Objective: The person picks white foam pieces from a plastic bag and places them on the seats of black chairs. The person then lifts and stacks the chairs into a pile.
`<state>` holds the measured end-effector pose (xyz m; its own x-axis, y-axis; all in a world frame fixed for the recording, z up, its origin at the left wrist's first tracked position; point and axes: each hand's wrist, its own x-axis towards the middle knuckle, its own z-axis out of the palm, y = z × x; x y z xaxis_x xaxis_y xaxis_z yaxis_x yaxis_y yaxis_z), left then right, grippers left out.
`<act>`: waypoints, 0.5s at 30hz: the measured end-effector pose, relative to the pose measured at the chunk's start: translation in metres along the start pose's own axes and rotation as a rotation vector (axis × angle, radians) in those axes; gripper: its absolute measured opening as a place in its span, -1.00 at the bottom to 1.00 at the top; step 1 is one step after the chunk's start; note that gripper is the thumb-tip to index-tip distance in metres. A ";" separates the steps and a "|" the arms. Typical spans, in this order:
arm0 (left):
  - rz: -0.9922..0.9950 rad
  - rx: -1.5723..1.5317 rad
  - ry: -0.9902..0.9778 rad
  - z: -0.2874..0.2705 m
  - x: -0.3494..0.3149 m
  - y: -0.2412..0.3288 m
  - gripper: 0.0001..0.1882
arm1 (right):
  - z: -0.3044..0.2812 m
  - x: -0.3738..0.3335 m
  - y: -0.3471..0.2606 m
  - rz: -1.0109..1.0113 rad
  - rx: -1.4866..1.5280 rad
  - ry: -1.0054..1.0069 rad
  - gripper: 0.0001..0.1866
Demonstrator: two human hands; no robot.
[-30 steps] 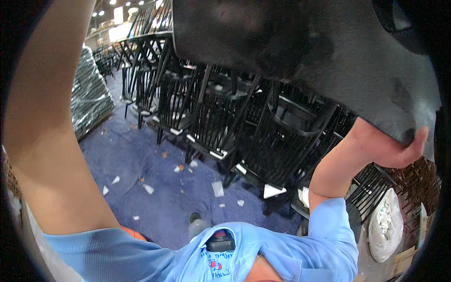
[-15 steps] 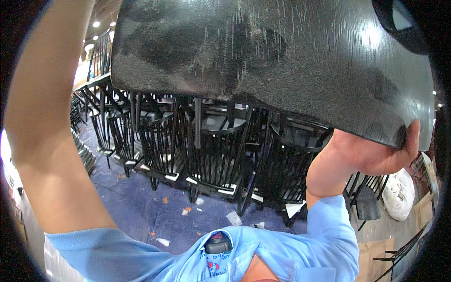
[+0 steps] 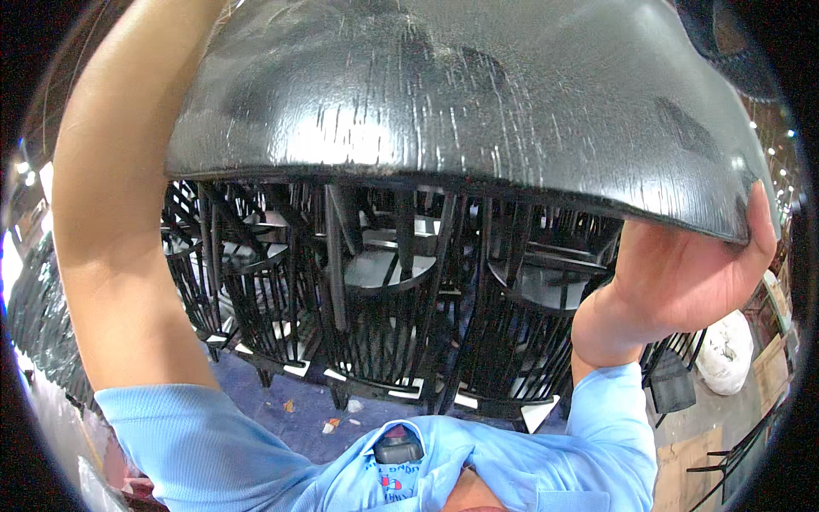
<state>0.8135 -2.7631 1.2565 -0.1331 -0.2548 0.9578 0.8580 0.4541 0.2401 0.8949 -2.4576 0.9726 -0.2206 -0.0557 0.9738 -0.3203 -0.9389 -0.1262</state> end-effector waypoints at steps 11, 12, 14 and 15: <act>-0.254 -0.046 -0.073 0.076 -0.024 -0.187 -0.82 | -0.081 0.009 0.050 0.018 -0.118 0.358 -0.54; -0.270 -0.043 -0.077 0.079 -0.028 -0.203 -0.82 | -0.082 0.011 0.060 -0.021 -0.238 0.492 -0.60; -0.309 -0.040 -0.089 0.086 -0.039 -0.232 -0.82 | -0.085 0.013 0.078 -0.033 -0.360 0.621 -0.66; -0.348 -0.043 -0.098 0.088 -0.045 -0.245 -0.83 | -0.093 0.012 0.085 -0.019 -0.355 0.607 -0.65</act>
<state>0.5656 -2.7875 1.1681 -0.4655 -0.3041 0.8312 0.7728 0.3181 0.5491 0.7791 -2.5061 0.9563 -0.6539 0.2557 0.7120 -0.5876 -0.7645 -0.2651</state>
